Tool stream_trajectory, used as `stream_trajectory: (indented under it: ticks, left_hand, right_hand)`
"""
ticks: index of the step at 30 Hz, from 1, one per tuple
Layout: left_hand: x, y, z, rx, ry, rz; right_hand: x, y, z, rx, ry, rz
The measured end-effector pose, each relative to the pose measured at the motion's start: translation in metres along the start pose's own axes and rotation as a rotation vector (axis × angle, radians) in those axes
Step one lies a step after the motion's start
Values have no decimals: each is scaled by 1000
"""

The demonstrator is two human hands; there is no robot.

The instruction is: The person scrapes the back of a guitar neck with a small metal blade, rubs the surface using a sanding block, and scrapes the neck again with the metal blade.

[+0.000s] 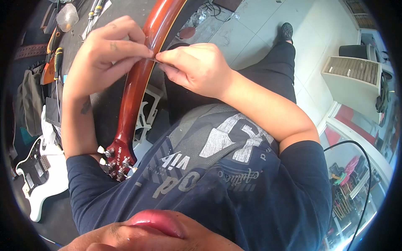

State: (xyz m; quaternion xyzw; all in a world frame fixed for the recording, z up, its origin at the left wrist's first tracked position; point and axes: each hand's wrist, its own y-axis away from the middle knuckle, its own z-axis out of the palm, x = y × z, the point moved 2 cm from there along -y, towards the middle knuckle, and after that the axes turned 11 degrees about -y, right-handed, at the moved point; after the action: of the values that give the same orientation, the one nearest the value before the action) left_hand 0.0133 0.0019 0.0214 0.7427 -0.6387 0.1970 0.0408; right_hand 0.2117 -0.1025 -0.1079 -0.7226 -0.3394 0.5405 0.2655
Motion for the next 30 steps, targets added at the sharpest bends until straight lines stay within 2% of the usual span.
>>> stream_trajectory:
  ticks: [3,4,6,9,10,12,13,16,17,18,20,23,24,28,30]
  left_hand:
    - [-15,1,-12,119,-1,-98]
    - [-22,7,-8,268,125,-219]
    - [-35,15,-3,533,163,-455]
    - [-54,21,12,775,674,-515]
    - [-55,22,14,754,684,-562]
    - [-58,25,16,716,701,-657]
    - [-66,25,26,759,733,-573]
    - [-62,23,27,725,542,-685]
    - [-62,25,22,618,370,-713]
    - [-68,21,23,659,229,-559]
    - [-62,20,20,604,-153,-536]
    - [-64,22,23,560,-193,-673]
    - [-62,21,23,568,-201,-712]
    - [-63,23,23,514,-454,-635]
    - [-62,24,24,508,-515,-616]
  right_hand:
    - [-7,-4,-8,73,-159,265]
    - [-7,-4,-8,108,-226,374]
    - [0,0,-4,64,-157,333]
    - [-2,2,7,-96,16,303]
    - [-6,3,12,-121,11,198]
    - [-16,8,18,-255,26,126]
    - [-18,7,18,-257,16,122]
    - [4,-1,9,-135,36,44]
    - [8,-3,8,-25,18,151]
    - [10,-6,8,91,-11,255]
    - [-2,-10,5,-12,6,183]
    - [-24,-11,9,-203,-112,49]
    - [-32,-14,10,-223,-156,93]
    - [-25,-22,-2,-172,-236,173]
    - [-27,-19,-7,-96,-327,408]
